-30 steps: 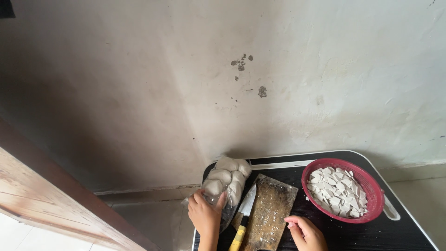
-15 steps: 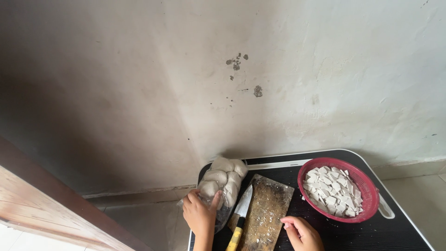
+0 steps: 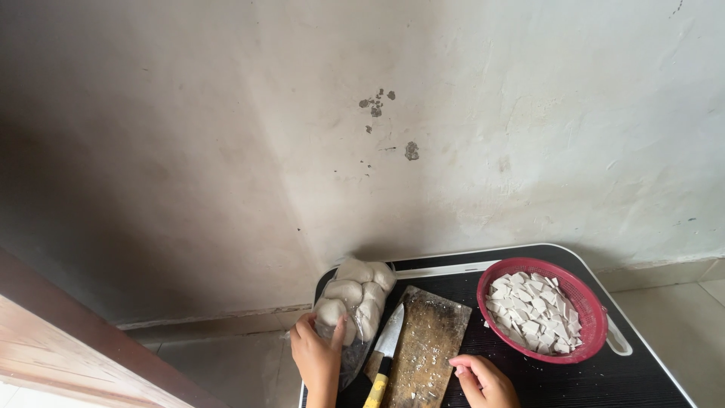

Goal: A person is using a knife to cut small pieces of dough into slices and placing them into a bowl.

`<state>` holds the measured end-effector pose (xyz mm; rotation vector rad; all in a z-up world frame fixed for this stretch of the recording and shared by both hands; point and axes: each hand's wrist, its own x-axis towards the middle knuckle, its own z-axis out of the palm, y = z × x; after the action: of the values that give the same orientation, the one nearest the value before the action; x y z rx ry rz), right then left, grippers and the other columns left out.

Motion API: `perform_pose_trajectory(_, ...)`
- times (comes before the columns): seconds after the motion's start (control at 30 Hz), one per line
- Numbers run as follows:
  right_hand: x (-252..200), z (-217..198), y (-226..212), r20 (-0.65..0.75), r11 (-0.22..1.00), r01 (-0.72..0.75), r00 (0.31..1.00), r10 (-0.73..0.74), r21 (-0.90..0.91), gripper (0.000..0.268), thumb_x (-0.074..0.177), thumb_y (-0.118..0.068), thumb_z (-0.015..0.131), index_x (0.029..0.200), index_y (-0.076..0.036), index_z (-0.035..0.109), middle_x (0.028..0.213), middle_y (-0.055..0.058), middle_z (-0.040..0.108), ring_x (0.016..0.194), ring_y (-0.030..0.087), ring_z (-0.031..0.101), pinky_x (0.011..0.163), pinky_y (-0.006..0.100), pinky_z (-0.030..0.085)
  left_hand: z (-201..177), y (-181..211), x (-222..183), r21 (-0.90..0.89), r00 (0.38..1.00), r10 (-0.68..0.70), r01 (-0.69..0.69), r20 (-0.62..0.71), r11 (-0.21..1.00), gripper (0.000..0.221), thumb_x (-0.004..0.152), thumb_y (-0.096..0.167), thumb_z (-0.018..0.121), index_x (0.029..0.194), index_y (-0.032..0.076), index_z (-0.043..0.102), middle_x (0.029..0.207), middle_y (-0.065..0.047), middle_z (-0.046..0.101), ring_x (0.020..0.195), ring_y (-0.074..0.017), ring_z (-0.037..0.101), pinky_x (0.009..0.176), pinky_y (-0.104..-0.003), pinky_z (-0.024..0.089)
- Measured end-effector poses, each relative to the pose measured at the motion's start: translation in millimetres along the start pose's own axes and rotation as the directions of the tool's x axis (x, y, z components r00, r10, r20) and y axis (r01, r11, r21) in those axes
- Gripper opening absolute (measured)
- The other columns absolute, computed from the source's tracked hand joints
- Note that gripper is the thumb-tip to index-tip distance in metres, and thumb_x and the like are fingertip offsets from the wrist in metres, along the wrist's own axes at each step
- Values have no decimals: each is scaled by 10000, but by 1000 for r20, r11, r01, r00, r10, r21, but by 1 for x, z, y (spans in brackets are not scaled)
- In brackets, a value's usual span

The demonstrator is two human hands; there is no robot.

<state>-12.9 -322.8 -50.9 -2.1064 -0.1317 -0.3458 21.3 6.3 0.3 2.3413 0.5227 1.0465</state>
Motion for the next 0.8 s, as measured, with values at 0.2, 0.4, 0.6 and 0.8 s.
perform_pose_trajectory(0.2,-1,-4,-7,-4,998,59,998,-59,27,199,892,-256,643,956,-261,831,921,-137,835,646,46,676,669,202,541,-13,4,2,-121,990,-79,93,114,988,632,817,509,779,1273,108,605,1184,-132,646,1033,-288,655,804,-423,580)
perform_pose_trajectory(0.4,-1,-4,-6,2,996,82,997,-82,30,215,902,-279,624,968,-249,827,933,-125,834,676,53,711,683,209,544,-6,-12,4,-184,988,-35,62,148,981,620,850,461,764,1307,85,580,1249,-168,611,1156,-352,599,888,-478,554)
perform_pose_trajectory(0.6,-1,-4,-4,5,997,71,997,-71,18,216,900,-268,628,973,-243,830,945,-123,845,744,38,758,728,210,556,-2,-2,8,-24,992,-54,57,116,998,1027,690,787,715,1387,67,488,1206,-195,578,1069,-377,631,783,-507,584)
perform_pose_trajectory(0.8,-3,-9,-17,22,1000,-29,999,29,-4,229,899,-292,629,963,-264,848,970,-146,856,755,29,759,718,202,554,21,-14,23,235,999,4,-13,39,972,1172,543,913,738,1324,67,520,1110,-187,605,884,-401,689,611,-476,611)
